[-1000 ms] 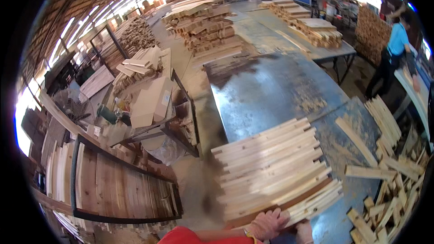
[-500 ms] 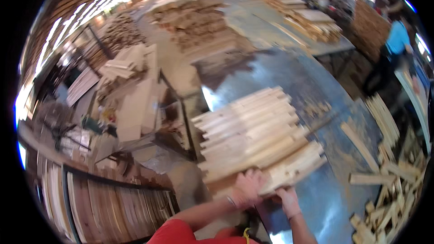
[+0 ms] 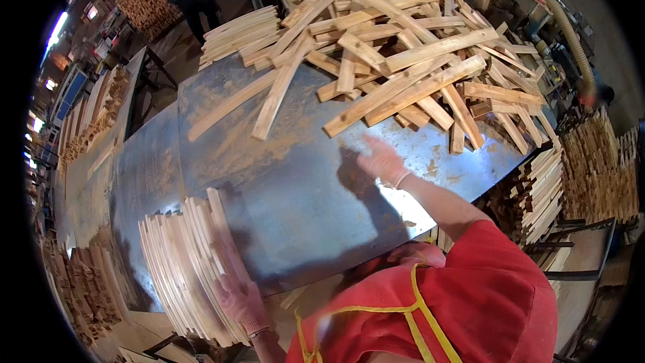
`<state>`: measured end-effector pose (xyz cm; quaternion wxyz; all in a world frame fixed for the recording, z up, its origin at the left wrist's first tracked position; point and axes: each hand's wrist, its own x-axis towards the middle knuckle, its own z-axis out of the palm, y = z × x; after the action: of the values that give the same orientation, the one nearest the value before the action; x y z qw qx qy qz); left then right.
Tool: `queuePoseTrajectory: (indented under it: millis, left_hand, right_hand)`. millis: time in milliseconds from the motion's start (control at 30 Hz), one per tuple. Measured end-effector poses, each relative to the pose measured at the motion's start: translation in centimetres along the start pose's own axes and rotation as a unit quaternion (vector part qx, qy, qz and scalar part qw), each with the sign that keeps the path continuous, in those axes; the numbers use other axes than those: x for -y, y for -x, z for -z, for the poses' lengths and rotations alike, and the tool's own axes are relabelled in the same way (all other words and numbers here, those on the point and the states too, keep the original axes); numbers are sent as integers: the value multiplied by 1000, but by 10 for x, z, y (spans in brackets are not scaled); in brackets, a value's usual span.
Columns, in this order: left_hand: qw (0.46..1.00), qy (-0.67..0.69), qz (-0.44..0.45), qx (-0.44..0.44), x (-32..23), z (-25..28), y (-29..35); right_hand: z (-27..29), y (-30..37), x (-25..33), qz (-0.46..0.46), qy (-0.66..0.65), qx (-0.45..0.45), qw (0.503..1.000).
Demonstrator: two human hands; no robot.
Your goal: The person sorts wooden planks on a metal workbench in a workshop. They pick up individual planks from a disorganized pile and place them into a neat, aligned stack. The person handles the wood by hand, organizing the pieces one by one.
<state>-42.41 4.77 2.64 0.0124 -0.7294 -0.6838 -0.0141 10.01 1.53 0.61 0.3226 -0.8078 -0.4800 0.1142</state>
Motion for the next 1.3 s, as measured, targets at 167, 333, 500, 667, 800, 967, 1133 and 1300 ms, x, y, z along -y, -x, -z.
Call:
queuePoseTrajectory:
  millis: [167, 333, 500, 667, 800, 967, 1133, 1300]
  left_hand:
    - [976, 120, -177, 37, -122, -4, 25]
    - [937, 161, -284, 125, -246, -10, 55]
    - [946, 146, -275, 90, -327, -19, 73]
    - [960, 82, -255, 87, -329, -35, 53]
    - [961, 103, -219, 132, -301, -71, 40]
    - [921, 296, -114, 225, -257, -49, 41]
    - [555, 749, 135, 335, -187, -31, 53]
    - [744, 596, 128, 274, -129, -62, 48]
  right_hand:
    - [85, -104, -127, -319, -522, -291, 735]
    - [80, -126, -198, -304, -472, -308, 768]
    - [50, -5, -102, -307, -498, 159, 795]
    - [158, -32, -153, -197, -17, -194, 961]
    - [185, -54, -232, -211, 211, -128, 946]
    - [109, -10, -171, -172, 83, -45, 981]
    - [2, 67, -72, -139, -126, 172, 967]
    - [-53, 115, 25, -13, -180, 391, 902]
